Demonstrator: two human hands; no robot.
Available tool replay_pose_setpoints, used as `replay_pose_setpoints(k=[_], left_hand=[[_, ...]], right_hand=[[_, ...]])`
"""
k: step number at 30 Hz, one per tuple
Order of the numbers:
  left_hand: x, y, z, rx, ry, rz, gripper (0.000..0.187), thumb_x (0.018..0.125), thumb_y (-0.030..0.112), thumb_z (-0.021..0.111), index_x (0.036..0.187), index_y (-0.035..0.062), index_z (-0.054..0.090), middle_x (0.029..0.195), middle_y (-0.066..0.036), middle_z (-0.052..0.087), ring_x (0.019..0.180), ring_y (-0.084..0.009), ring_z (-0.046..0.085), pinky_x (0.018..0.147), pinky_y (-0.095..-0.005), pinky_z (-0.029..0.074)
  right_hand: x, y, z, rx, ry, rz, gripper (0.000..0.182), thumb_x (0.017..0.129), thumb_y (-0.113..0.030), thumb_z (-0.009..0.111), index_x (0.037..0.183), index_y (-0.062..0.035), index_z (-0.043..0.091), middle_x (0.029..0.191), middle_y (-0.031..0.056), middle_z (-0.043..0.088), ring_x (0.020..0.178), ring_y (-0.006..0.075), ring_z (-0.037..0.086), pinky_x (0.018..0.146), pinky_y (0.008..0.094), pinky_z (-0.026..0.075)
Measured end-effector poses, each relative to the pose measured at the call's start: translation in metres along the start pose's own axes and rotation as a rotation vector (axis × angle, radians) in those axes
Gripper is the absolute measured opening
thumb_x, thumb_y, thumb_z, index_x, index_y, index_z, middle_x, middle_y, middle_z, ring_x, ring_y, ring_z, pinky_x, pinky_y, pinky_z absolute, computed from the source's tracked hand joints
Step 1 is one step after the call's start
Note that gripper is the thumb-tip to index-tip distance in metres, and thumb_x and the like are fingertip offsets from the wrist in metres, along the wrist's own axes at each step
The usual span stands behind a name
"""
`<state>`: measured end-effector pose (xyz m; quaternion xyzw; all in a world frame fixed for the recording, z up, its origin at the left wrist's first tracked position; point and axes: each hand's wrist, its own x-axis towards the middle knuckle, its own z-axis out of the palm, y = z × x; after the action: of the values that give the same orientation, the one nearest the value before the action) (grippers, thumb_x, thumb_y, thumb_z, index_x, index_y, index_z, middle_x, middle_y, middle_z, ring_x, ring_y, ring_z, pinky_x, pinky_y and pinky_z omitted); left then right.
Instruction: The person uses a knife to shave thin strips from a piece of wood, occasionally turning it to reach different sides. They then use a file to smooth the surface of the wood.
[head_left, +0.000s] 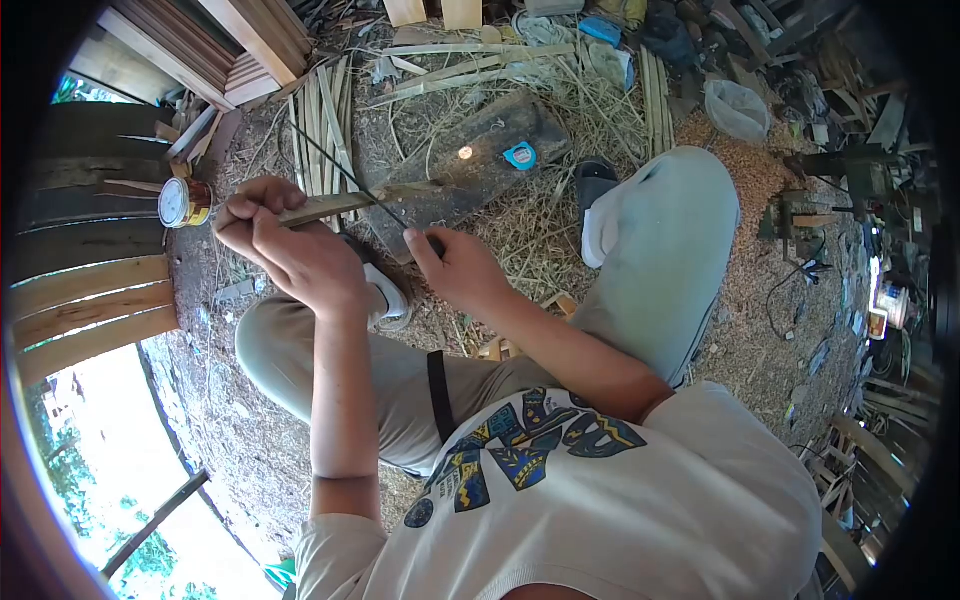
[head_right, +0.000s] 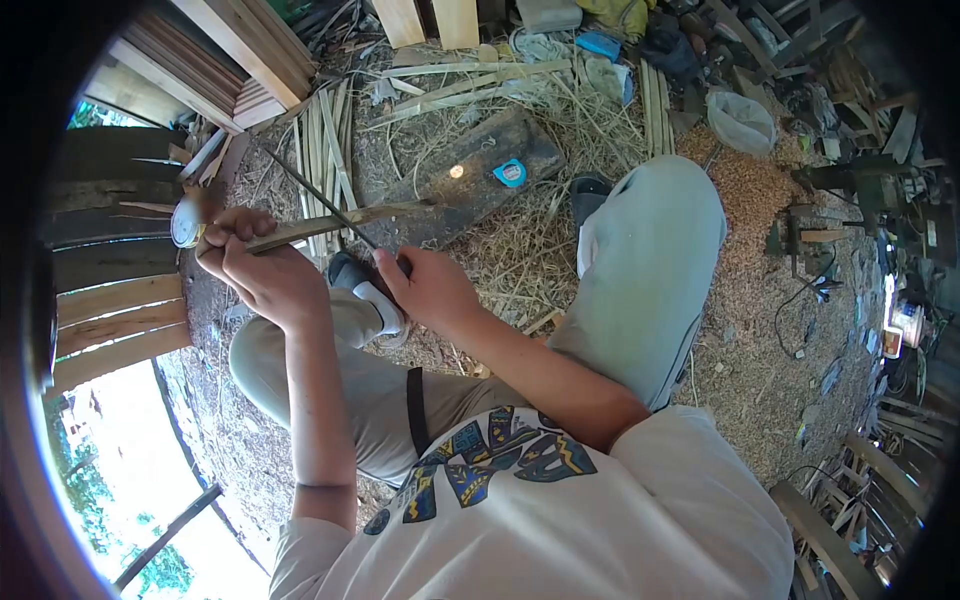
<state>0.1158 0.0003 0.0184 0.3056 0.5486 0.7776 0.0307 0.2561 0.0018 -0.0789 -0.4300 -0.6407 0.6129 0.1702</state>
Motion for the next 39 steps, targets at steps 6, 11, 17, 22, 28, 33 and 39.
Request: replay_pose_setpoints(k=[6,11,17,22,28,33,39], left_hand=[[-0.002,0.000,-0.004,-0.125,0.018,-0.070,0.013,0.090,0.008,0.033,0.102,0.0131,0.034,0.093,-0.006,0.046,0.081,-0.0153,0.038,0.077,-0.0317,0.037],[-0.002,0.004,-0.006,-0.083,-0.018,-0.033,0.012,0.089,0.008,0.033,0.100,0.0129,0.033,0.091,-0.006,0.043,0.080,-0.0159,0.037,0.077,-0.0319,0.036],[-0.013,0.007,-0.001,-0.111,-0.034,-0.042,0.014,0.088,0.007,0.035,0.101,0.0128,0.034,0.089,-0.006,0.044,0.078,-0.0157,0.036,0.077,-0.0315,0.037],[-0.005,0.008,-0.004,-0.115,0.011,-0.091,0.012,0.090,0.009,0.035,0.101,0.0122,0.034,0.087,-0.007,0.043,0.078,-0.0154,0.037,0.076,-0.0310,0.036],[-0.018,0.003,-0.007,-0.109,-0.046,0.003,0.010,0.091,0.011,0.037,0.100,0.0115,0.033,0.087,-0.007,0.043,0.077,-0.0158,0.036,0.074,-0.0321,0.035],[-0.016,0.005,-0.006,-0.143,-0.015,-0.087,0.011,0.090,0.009,0.036,0.100,0.0125,0.035,0.091,-0.008,0.046,0.078,-0.0160,0.039,0.075,-0.0321,0.036],[-0.008,-0.001,-0.020,-0.263,-0.040,-0.065,0.010,0.094,0.009,0.037,0.102,0.0120,0.040,0.091,-0.007,0.049,0.081,-0.0166,0.043,0.078,-0.0340,0.039]], right_hand=[[-0.005,0.003,0.001,-0.028,-0.026,-0.081,0.055,0.106,-0.051,0.051,0.096,-0.0011,0.070,0.068,0.0148,0.060,0.060,0.0287,0.058,0.062,0.0415,0.046],[0.013,0.024,0.004,-0.062,0.016,0.031,0.053,0.105,-0.050,0.052,0.095,-0.0013,0.069,0.071,0.0174,0.062,0.065,0.0328,0.060,0.064,0.0436,0.047],[-0.010,0.013,0.006,-0.054,0.033,-0.107,0.053,0.105,-0.050,0.053,0.090,-0.0016,0.066,0.070,0.0192,0.060,0.065,0.0362,0.058,0.063,0.0456,0.045],[0.005,0.014,0.004,-0.086,0.107,-0.103,0.050,0.105,-0.049,0.053,0.090,-0.0024,0.065,0.067,0.0189,0.059,0.063,0.0374,0.059,0.062,0.0465,0.045],[0.009,0.037,0.012,-0.028,0.083,-0.145,0.052,0.104,-0.051,0.053,0.090,-0.0031,0.067,0.065,0.0183,0.059,0.061,0.0377,0.060,0.061,0.0482,0.045],[0.000,0.015,0.006,-0.113,0.090,-0.045,0.052,0.103,-0.051,0.054,0.090,-0.0028,0.067,0.065,0.0180,0.060,0.061,0.0373,0.060,0.061,0.0477,0.046],[0.016,0.033,0.009,-0.118,0.097,-0.078,0.049,0.103,-0.049,0.055,0.090,-0.0039,0.068,0.072,0.0222,0.065,0.072,0.0443,0.066,0.066,0.0501,0.050]])
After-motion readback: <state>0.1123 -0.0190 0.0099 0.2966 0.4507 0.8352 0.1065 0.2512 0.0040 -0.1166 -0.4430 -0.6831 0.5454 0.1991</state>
